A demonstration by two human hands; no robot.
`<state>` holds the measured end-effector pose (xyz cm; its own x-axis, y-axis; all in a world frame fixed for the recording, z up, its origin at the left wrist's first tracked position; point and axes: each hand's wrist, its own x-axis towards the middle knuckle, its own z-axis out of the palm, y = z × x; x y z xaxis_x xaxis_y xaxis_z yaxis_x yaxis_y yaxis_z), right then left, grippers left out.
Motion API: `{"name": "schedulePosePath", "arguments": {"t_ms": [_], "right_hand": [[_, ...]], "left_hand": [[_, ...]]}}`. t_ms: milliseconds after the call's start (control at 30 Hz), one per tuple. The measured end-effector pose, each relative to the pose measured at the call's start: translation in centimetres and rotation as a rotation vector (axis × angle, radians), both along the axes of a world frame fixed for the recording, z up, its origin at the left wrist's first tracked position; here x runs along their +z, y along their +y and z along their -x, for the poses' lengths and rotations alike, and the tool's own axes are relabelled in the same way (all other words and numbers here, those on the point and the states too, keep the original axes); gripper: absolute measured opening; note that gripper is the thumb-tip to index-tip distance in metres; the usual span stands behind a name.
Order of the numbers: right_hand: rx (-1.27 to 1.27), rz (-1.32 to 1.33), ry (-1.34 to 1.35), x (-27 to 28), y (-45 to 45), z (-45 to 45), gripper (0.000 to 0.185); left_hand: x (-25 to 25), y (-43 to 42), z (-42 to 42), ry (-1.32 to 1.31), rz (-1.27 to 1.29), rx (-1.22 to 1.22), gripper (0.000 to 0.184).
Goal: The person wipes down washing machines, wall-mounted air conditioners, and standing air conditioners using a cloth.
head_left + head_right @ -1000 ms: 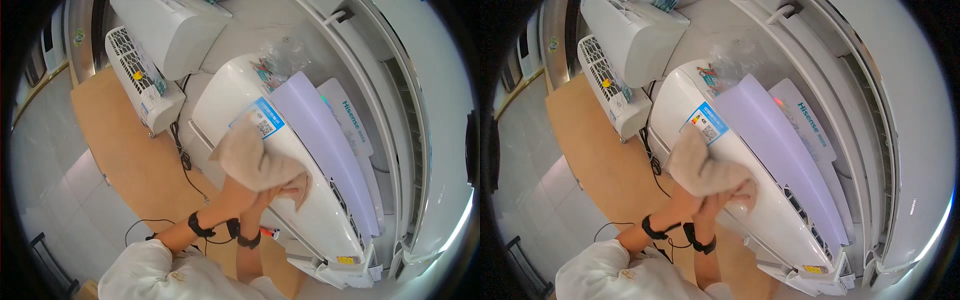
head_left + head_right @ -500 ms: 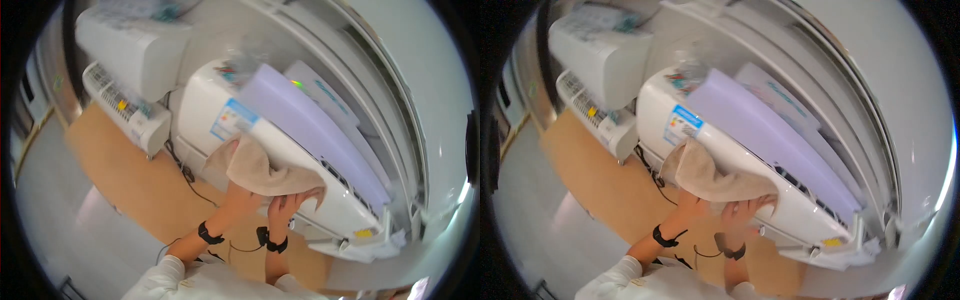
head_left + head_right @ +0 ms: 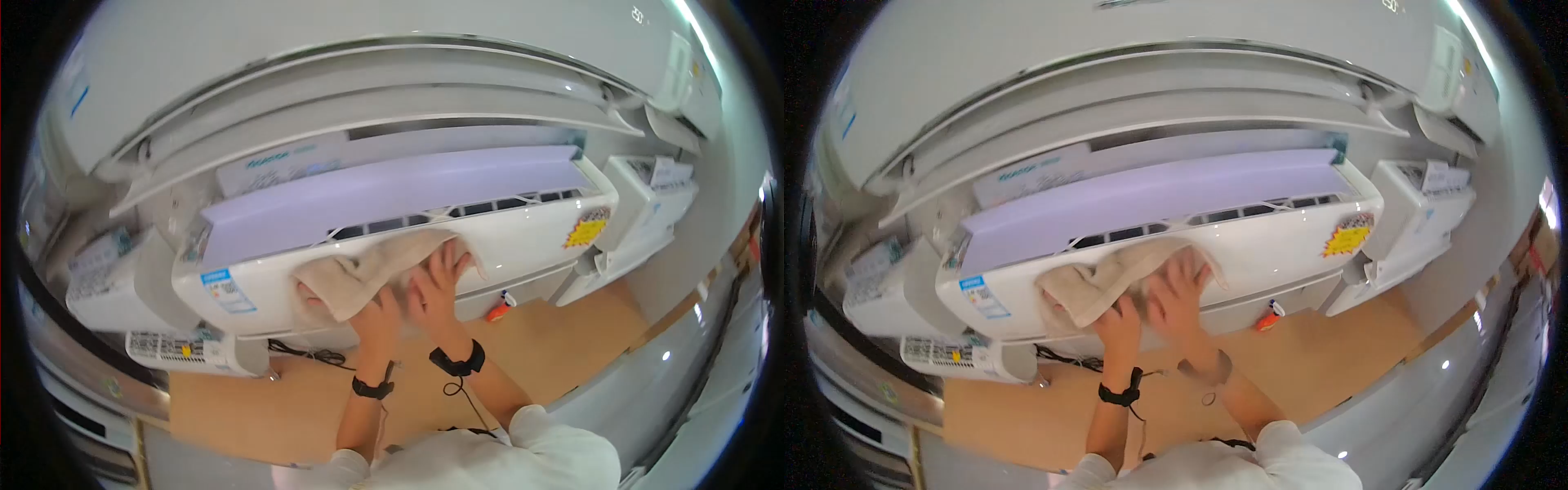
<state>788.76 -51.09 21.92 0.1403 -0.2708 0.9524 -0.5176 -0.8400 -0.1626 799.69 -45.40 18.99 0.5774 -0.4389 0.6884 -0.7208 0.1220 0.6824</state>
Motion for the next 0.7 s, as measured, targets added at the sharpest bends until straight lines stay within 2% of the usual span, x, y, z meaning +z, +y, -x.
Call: {"name": "schedulePosePath", "arguments": {"t_ms": [100,167,200,300,400,500,600,667,700], "right_hand": [[0.083,0.01,0.063,-2.4,-1.0,2.6,0.035],[0.188,-0.209,0.044,-6.7,-2.8,5.7,0.033],[0.248,-0.315,0.034,-6.8,-3.0,6.8,0.032],[0.061,-0.114,-0.019,-5.3,-5.0,9.6,0.035],[0.035,-0.075,-0.094,-1.7,-7.2,11.7,0.034],[0.041,-0.061,-0.071,0.1,-9.1,14.6,0.038],[-0.017,-0.01,-0.049,-3.2,-10.8,17.2,0.038],[-0.026,-0.043,-0.063,-6.2,-11.5,19.3,0.037],[-0.013,-0.085,-0.067,-7.2,-11.9,20.7,0.037]], "left_hand": [[-1.5,-0.8,1.0,-0.017,0.032,-0.054,0.04],[-3.5,-0.5,2.2,-0.277,-0.065,0.049,0.043],[-3.6,-0.6,3.1,-0.406,-0.107,0.104,0.045],[-3.0,-2.1,6.4,-0.274,-0.086,0.019,0.051],[1.3,-3.9,9.9,-0.103,-0.099,-0.14,0.06],[2.6,-6.1,13.1,-0.229,-0.038,-0.156,0.068],[0.3,-7.7,15.5,-0.484,-0.235,-0.05,0.085],[-3.3,-8.8,16.3,-0.498,-0.203,-0.076,0.079],[-3.4,-9.4,17.3,-0.509,-0.232,-0.078,0.08]]}}
